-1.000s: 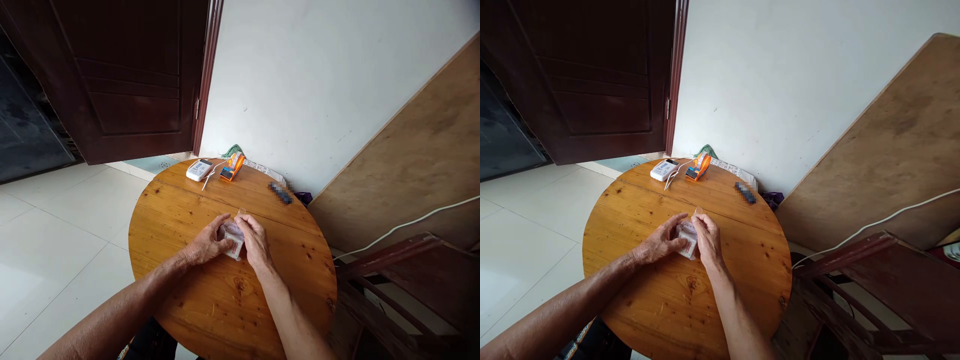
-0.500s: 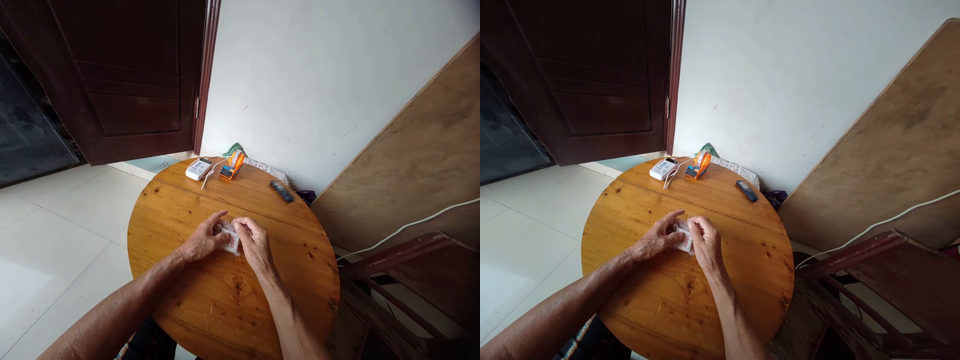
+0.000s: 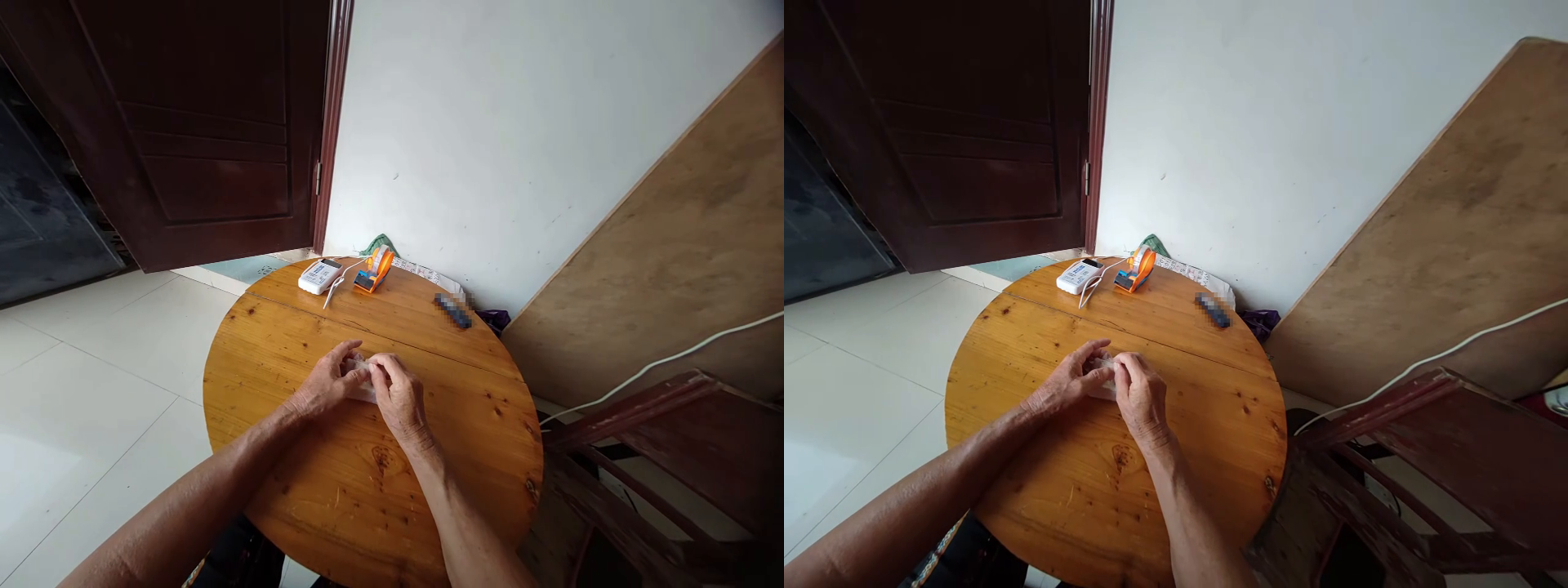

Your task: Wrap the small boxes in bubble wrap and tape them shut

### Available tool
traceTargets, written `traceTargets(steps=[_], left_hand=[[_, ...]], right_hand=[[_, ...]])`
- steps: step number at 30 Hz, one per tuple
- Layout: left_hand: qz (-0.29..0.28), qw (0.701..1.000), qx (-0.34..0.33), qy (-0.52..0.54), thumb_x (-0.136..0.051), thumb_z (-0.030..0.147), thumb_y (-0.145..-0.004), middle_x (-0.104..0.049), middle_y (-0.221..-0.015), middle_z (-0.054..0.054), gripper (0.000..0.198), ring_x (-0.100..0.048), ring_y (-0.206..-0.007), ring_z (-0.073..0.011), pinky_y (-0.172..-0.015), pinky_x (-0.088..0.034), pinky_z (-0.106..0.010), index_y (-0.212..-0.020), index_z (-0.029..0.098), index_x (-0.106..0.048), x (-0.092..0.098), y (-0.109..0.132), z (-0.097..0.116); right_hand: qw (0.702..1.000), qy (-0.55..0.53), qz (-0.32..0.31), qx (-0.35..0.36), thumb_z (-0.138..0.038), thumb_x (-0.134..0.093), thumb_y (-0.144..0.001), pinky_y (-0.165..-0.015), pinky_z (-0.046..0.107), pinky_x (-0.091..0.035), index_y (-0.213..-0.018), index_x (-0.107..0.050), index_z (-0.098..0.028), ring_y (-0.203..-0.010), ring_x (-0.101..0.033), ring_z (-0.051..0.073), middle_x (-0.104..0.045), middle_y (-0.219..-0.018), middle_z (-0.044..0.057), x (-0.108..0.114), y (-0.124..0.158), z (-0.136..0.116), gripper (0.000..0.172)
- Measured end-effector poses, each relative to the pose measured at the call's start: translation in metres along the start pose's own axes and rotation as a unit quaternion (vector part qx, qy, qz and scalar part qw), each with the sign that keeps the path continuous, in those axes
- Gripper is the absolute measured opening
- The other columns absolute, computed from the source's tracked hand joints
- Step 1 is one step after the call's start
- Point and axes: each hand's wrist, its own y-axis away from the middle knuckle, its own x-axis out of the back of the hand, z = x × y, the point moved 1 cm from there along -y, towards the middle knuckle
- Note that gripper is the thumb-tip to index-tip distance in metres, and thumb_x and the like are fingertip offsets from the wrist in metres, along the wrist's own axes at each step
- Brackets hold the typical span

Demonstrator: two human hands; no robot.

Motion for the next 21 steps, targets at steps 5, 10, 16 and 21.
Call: traceTargets(steps=[5, 10, 16, 21], left_hand=[[-0.035, 0.999, -0.007, 0.032, -0.07, 0.025, -0.068, -0.06, -0.11, -0.009, 0.061, -0.061, -0.093, -0.0201, -0.081, -0.051, -0.033, -0.125, 0.016, -0.05, 0.005, 0.007, 0.003], [-0.039, 0.997, -0.066, -0.019, -0.064, 0.019, -0.068, -0.058, -0.108, -0.006, 0.035, -0.058, -0.092, -0.0181, -0.083, -0.051, -0.032, -0.102, 0.018, -0.056, 0.006, 0.01, 0.005], [-0.058, 0.998, -0.033, 0.005, -0.065, 0.02, -0.069, -0.059, -0.096, -0.002, 0.035, -0.058, -0.085, -0.0163, -0.08, -0.05, -0.031, -0.103, 0.018, -0.055, 0.007, 0.007, 0.005], [-0.062, 0.997, -0.028, 0.035, -0.069, 0.025, -0.071, -0.06, -0.101, -0.004, 0.036, -0.058, -0.087, -0.0163, -0.08, -0.049, -0.031, -0.104, 0.018, -0.056, 0.008, 0.006, 0.003]], right_hand=[[1.0, 0.009, 0.005, -0.001, -0.021, -0.046, -0.092, -0.071, 0.025, -0.046, -0.088, -0.062, -0.023, -0.076, -0.064, 0.017, -0.07, -0.084, 0.003, 0.0, 0.0, 0.002, 0.016], [1.0, 0.008, -0.008, -0.013, -0.021, -0.047, -0.091, -0.069, 0.024, -0.046, -0.089, -0.063, -0.024, -0.075, -0.065, 0.016, -0.071, -0.082, 0.002, 0.004, 0.001, -0.001, 0.016], [0.998, 0.001, -0.053, -0.028, -0.018, -0.049, -0.089, -0.072, 0.025, -0.048, -0.088, -0.064, -0.025, -0.078, -0.066, 0.016, -0.072, -0.086, 0.001, 0.011, -0.001, -0.003, 0.017], [0.995, -0.02, -0.098, 0.015, -0.018, -0.05, -0.09, -0.085, 0.029, -0.051, -0.091, -0.069, -0.026, -0.093, -0.067, 0.019, -0.073, -0.099, 0.004, 0.022, -0.004, -0.004, 0.021]])
